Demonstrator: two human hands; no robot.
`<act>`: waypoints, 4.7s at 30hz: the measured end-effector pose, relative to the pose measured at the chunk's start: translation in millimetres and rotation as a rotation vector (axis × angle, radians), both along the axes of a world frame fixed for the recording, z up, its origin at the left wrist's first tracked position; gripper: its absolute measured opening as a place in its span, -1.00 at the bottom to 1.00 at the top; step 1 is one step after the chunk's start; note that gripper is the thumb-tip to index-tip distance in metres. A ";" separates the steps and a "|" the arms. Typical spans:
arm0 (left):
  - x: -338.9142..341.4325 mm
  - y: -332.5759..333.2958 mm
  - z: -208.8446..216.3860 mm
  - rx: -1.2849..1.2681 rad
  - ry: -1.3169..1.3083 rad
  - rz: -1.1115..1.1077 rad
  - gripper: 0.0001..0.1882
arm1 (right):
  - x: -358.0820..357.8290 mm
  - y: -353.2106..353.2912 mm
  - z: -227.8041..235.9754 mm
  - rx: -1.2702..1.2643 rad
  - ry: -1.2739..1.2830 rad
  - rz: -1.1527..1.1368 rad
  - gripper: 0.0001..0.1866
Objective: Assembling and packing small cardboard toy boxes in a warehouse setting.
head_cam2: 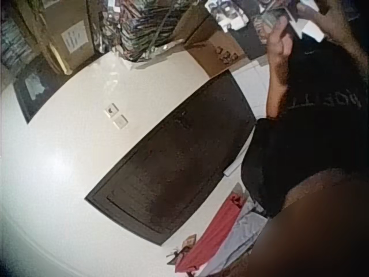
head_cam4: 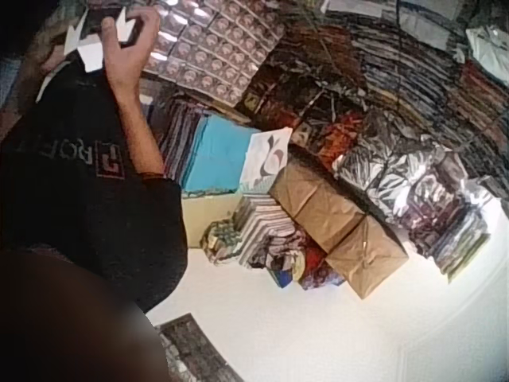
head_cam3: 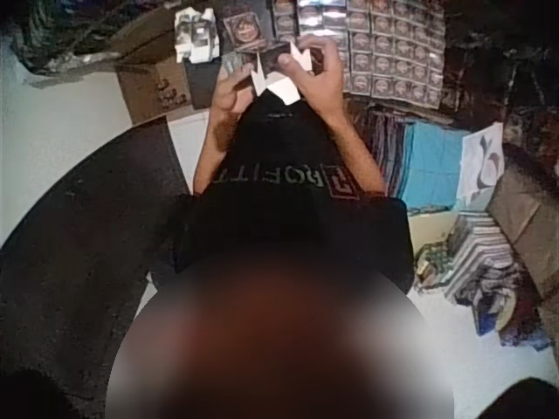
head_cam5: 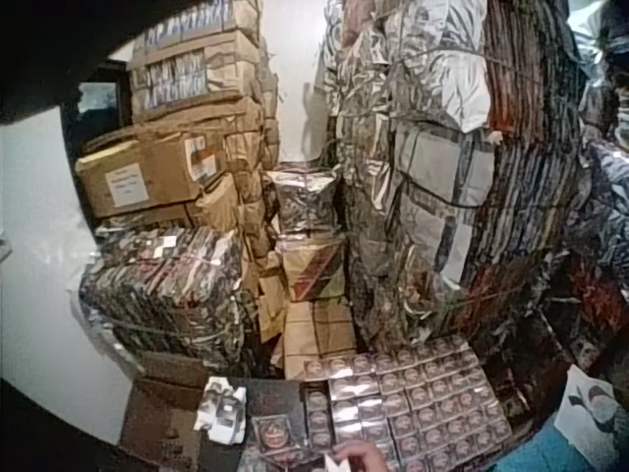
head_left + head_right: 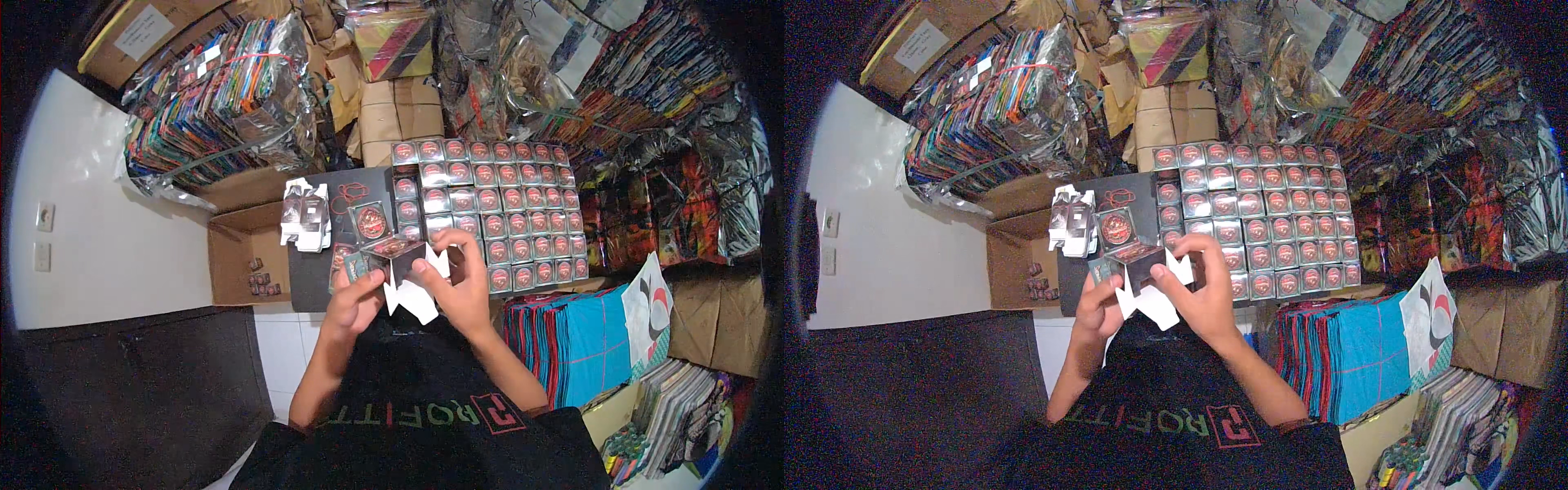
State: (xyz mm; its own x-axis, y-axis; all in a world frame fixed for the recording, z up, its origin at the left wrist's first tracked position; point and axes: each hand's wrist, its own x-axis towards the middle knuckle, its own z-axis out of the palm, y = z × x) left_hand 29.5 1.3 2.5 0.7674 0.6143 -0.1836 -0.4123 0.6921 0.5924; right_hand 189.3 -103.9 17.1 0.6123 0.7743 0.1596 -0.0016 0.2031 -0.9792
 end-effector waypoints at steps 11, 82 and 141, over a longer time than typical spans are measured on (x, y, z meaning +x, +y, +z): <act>8.6 -9.6 4.7 0.166 0.075 0.064 -0.42 | -1.6 1.0 15.3 -0.149 0.098 -0.122 -0.61; -1.8 -26.4 -8.6 0.390 0.210 0.284 -0.58 | -10.5 -1.4 22.4 -0.140 -0.559 -0.007 -0.59; -14.8 -11.8 20.2 0.668 0.304 0.267 -0.61 | -16.4 -4.1 41.9 -0.179 -0.370 -0.012 -0.84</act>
State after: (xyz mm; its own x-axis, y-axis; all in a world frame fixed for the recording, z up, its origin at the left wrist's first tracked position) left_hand 14.7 -10.5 22.7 0.5532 0.8255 0.1117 -0.2674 0.0490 0.9623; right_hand 173.0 -108.0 59.0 0.5480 0.8033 0.2335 0.3582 0.0269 -0.9332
